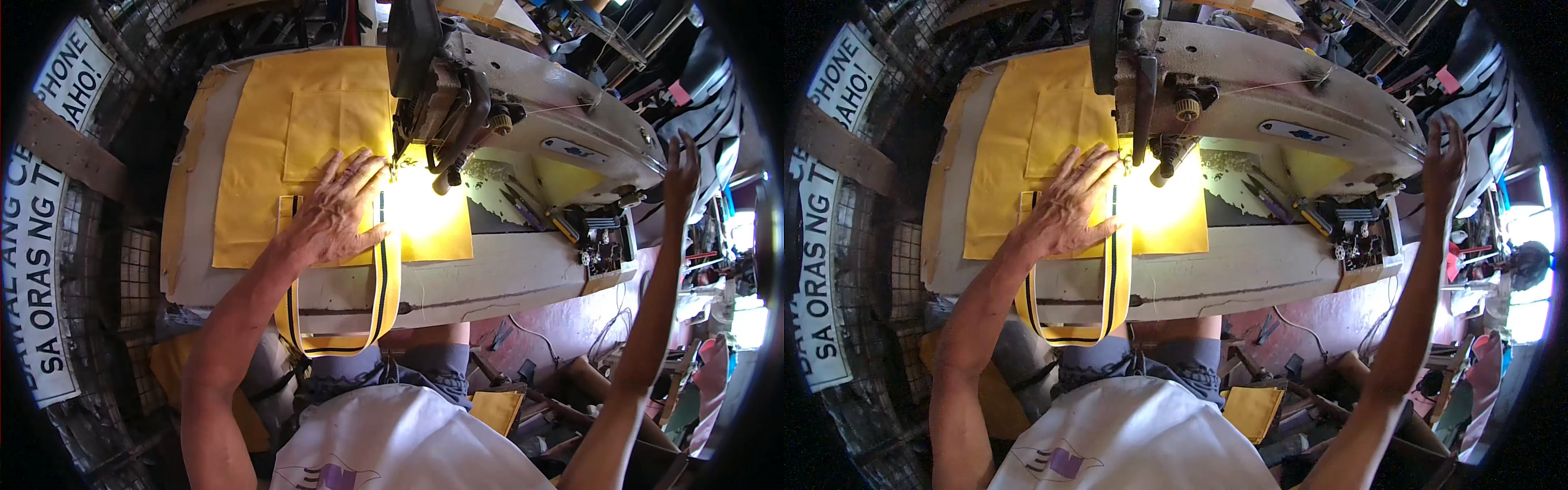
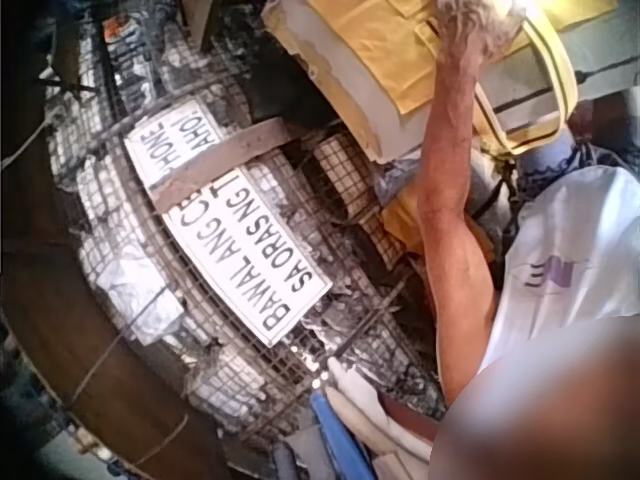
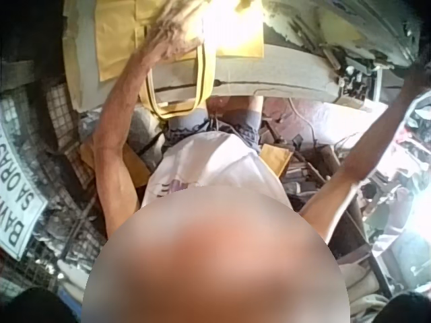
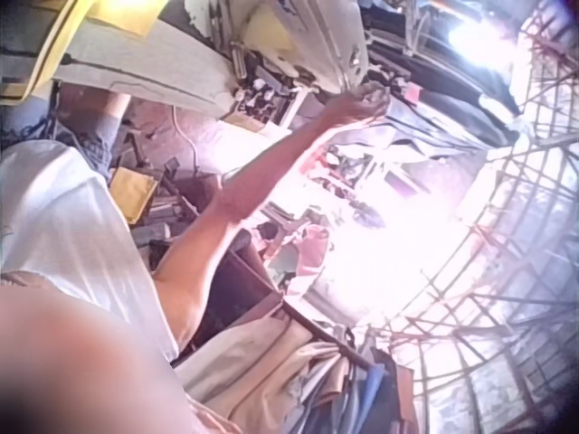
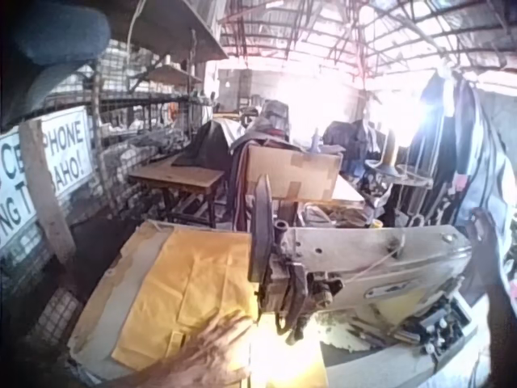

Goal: Sewing a yellow tote bag with black and white striped straps using an industrial sewing machine.

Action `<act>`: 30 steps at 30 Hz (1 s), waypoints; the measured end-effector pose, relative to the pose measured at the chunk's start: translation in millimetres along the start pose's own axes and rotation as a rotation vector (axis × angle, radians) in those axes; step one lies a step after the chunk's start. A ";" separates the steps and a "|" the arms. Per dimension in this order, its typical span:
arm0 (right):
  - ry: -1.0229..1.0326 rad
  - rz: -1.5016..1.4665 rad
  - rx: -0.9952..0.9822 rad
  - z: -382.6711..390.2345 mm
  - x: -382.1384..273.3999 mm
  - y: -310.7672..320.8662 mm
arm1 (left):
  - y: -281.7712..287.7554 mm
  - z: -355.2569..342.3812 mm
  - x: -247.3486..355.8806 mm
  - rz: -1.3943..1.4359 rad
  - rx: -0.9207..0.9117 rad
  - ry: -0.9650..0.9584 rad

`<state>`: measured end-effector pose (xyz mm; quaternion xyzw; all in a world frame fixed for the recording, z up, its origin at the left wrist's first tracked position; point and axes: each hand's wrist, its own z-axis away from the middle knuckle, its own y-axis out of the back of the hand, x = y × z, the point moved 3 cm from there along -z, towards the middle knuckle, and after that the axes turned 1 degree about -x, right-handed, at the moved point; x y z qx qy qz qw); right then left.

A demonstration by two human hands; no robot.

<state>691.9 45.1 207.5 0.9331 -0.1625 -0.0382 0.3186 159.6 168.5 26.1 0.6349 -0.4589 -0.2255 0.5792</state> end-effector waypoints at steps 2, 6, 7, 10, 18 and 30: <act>-0.034 0.027 -0.093 -33.8 45.9 -23.9 | 0.9 -0.6 0.6 0.010 0.009 -0.006; 0.150 0.093 -0.489 -51.2 122.4 -67.4 | 3.9 -4.6 2.2 0.009 -0.044 0.044; 0.342 0.198 -0.583 -46.9 130.2 -71.8 | 8.0 -6.3 1.8 0.023 0.014 0.005; 0.201 -0.049 -0.397 2.7 137.2 -64.2 | 6.7 -16.3 -8.7 0.079 -0.110 0.037; -0.440 -0.258 0.140 187.6 119.1 -68.0 | -10.5 -38.1 -21.8 -0.005 -0.042 -0.048; -0.009 -0.201 -0.723 -29.2 119.9 -75.8 | 1.3 -2.3 -15.0 -0.185 -0.003 0.104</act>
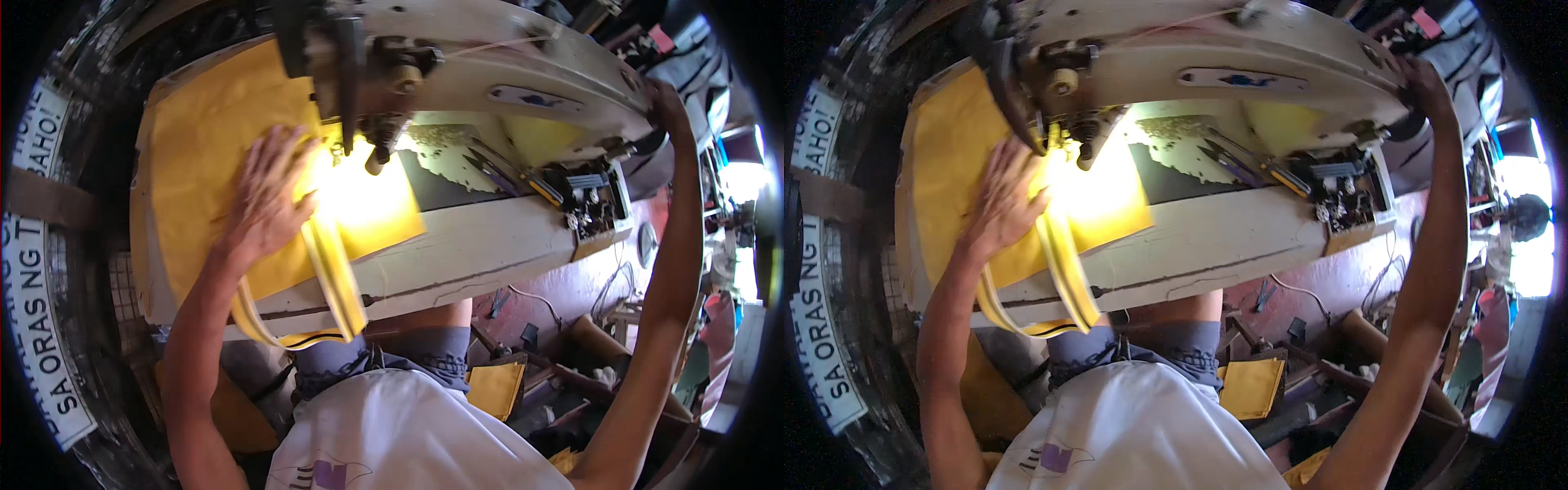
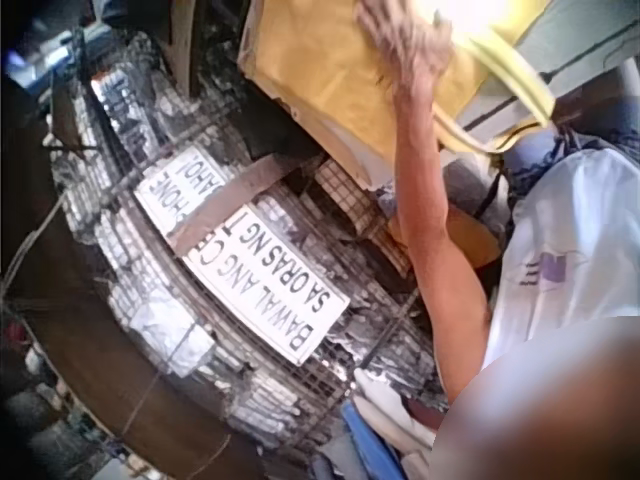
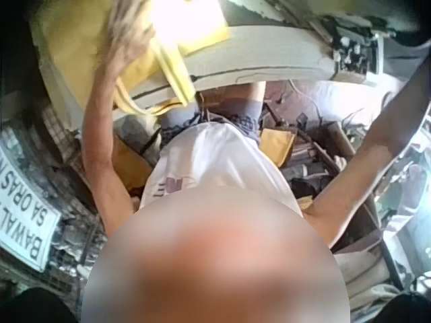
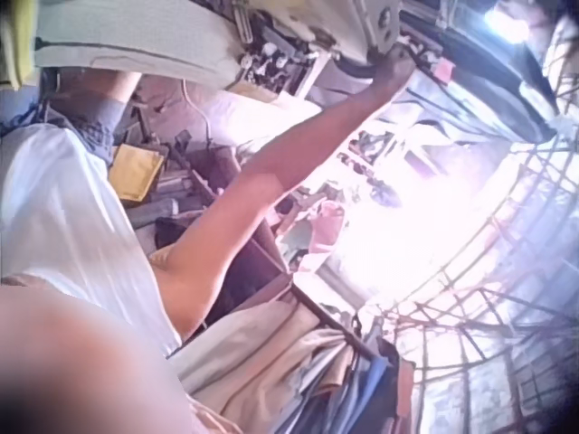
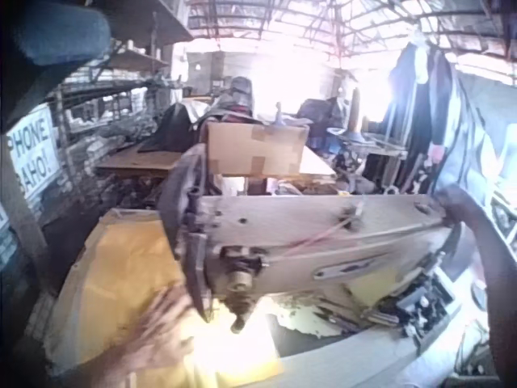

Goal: Sewing a yellow tote bag with black and white striped straps using an industrial sewing machine.

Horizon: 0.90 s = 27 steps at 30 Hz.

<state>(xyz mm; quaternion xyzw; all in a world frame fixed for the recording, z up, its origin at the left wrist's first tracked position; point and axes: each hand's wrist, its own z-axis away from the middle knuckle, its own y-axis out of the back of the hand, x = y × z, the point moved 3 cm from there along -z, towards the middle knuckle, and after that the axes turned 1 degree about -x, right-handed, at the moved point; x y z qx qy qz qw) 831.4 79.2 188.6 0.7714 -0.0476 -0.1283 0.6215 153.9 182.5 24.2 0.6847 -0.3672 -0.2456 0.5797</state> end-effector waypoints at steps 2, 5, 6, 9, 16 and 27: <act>0.169 -0.149 0.063 -14.5 12.6 2.5 | 13.4 25.7 -8.8 -0.051 -0.026 0.058; 0.166 -0.304 0.182 1.5 4.4 -15.7 | 27.6 64.7 -16.2 -0.039 -0.051 0.096; 0.208 -0.374 0.174 8.8 -11.8 -23.1 | 29.7 75.6 -17.2 -0.047 -0.075 0.128; -0.239 -0.262 0.882 79.3 -52.5 -41.4 | 28.7 87.6 -16.8 -0.073 -0.096 0.150; -0.221 0.167 1.006 136.6 -188.5 -26.0 | 45.4 64.9 -4.0 0.202 0.048 0.138; 0.064 -0.045 0.169 173.5 -314.1 -181.4 | 33.1 0.2 -36.2 1.086 -0.308 0.174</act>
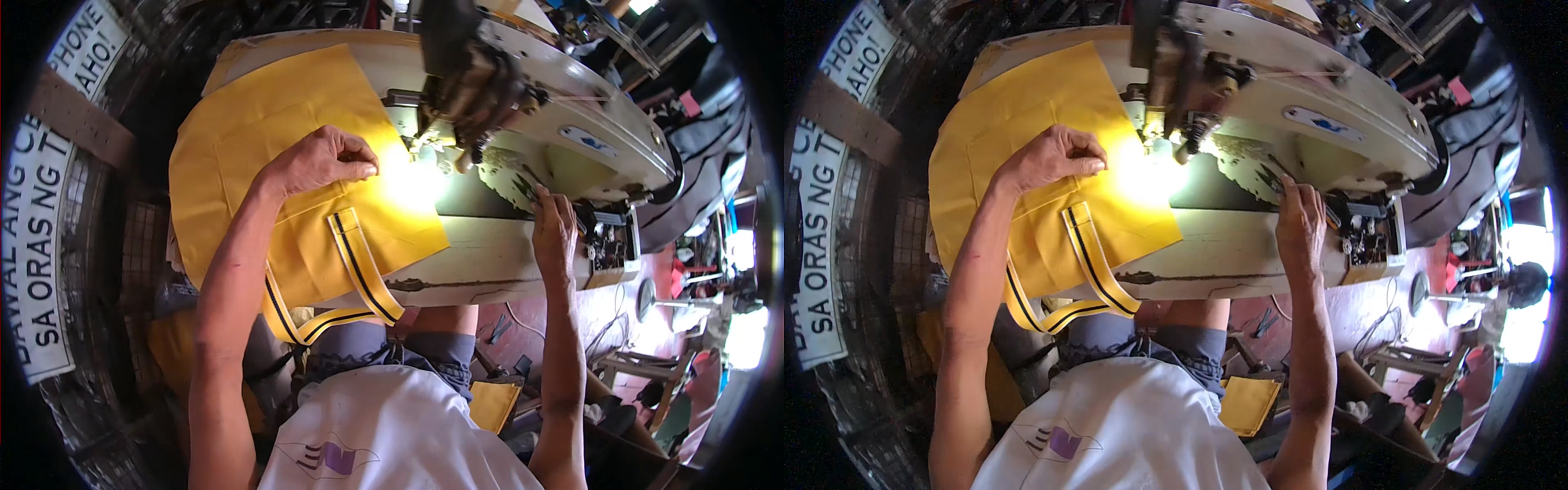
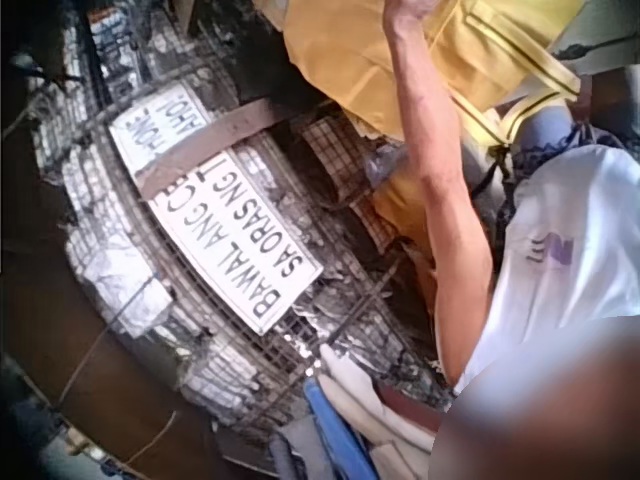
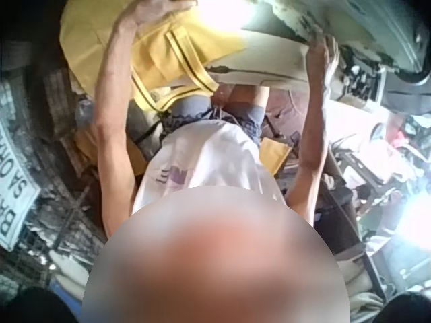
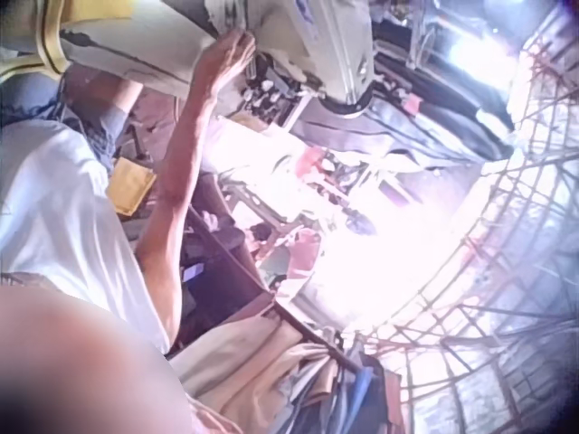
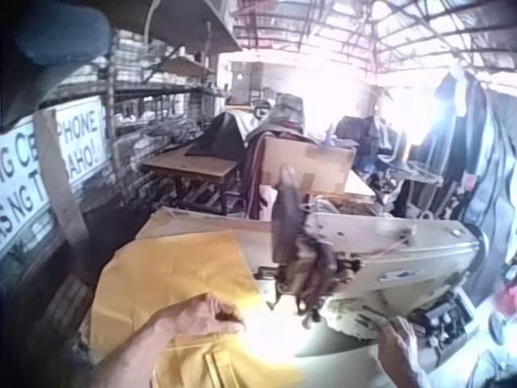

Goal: Sewing a yellow tote bag with black and white striped straps using an industrial sewing machine.

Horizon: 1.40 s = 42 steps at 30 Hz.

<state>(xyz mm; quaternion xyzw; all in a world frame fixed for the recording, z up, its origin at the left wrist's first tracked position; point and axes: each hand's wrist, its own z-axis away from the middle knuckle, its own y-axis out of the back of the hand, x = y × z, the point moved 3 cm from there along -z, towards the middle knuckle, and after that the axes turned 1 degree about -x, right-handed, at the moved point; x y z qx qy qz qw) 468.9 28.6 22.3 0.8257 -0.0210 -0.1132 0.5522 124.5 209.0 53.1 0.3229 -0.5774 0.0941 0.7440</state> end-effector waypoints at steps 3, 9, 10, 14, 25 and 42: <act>0.135 0.191 -0.034 -7.8 -11.6 1.3 | 7.0 1.3 -11.9 0.183 0.062 -0.099; 0.245 -0.170 0.066 -0.4 -101.2 11.2 | 9.9 -1.3 -19.6 0.199 -0.008 -0.048; 0.256 -0.233 0.036 0.5 -119.9 12.3 | 10.2 -2.1 -18.6 0.212 -0.017 -0.062; 0.040 -0.788 -0.458 -4.7 -175.9 4.3 | 10.9 -3.0 -17.3 0.209 -0.025 -0.053; 0.070 -0.879 -0.534 -38.8 -229.3 -26.0 | 11.5 -3.2 -18.4 0.095 0.008 -0.011; -0.353 -1.269 -0.016 30.6 -90.5 -9.3 | -140.2 41.1 23.1 -0.884 0.523 -0.178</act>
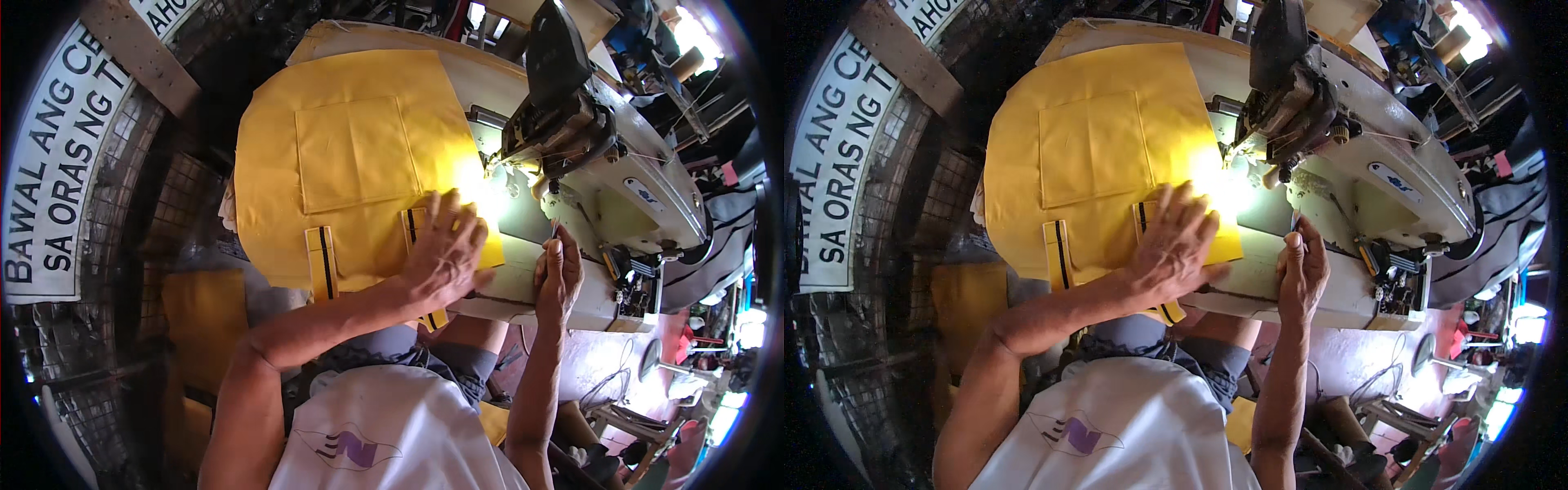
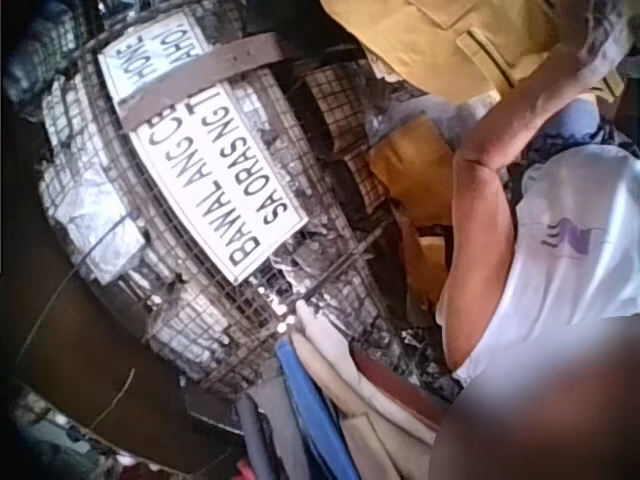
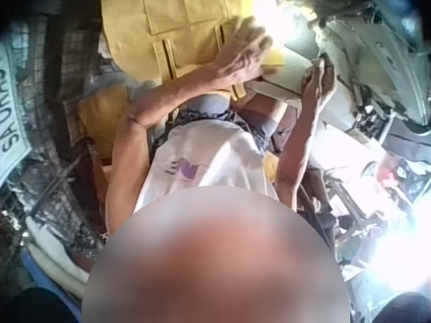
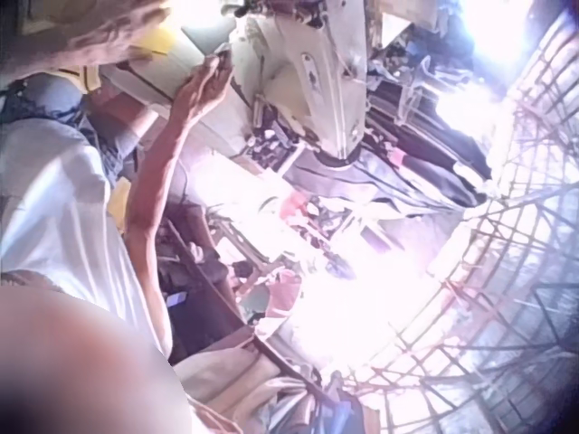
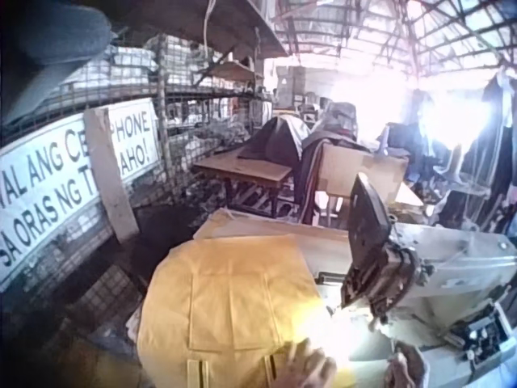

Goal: Sewing a yellow tote bag with black and white striped straps using an industrial sewing machine.

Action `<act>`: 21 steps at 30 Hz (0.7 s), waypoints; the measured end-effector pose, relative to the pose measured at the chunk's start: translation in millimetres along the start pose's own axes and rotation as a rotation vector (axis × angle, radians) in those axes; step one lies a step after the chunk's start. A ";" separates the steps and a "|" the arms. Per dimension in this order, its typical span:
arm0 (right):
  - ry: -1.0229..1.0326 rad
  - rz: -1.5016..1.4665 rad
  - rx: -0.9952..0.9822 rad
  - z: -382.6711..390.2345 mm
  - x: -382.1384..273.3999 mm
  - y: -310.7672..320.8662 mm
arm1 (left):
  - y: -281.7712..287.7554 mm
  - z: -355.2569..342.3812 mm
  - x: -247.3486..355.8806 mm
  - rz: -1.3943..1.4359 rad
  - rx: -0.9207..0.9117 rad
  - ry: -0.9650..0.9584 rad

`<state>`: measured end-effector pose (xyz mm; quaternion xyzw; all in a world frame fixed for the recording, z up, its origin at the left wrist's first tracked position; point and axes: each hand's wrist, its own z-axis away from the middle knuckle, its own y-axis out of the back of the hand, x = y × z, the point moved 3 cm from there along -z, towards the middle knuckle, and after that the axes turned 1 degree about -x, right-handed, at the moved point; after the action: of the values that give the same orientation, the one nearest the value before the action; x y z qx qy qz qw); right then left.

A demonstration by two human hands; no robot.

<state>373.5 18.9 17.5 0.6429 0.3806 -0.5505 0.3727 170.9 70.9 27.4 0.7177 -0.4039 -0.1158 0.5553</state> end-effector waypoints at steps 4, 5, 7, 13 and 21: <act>-0.098 0.077 0.011 0.9 2.9 2.4 | 10.0 24.1 -32.6 -0.091 0.077 0.057; -0.059 0.074 0.008 0.7 0.7 1.3 | 13.6 28.5 -42.0 -0.131 0.029 0.085; -0.048 0.307 -0.006 0.0 -1.9 -7.1 | 28.8 34.6 -54.1 0.156 0.270 0.118; 0.411 0.596 -0.190 9.1 -37.8 -76.3 | 47.4 58.4 -83.1 1.018 0.635 0.695; 0.428 0.919 -0.317 -2.8 -58.1 -169.1 | 41.7 67.2 -85.4 0.819 0.706 0.717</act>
<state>216.5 90.0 65.2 0.7770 0.2055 -0.1226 0.5822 55.5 81.7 16.5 0.6390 -0.4484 0.4919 0.3855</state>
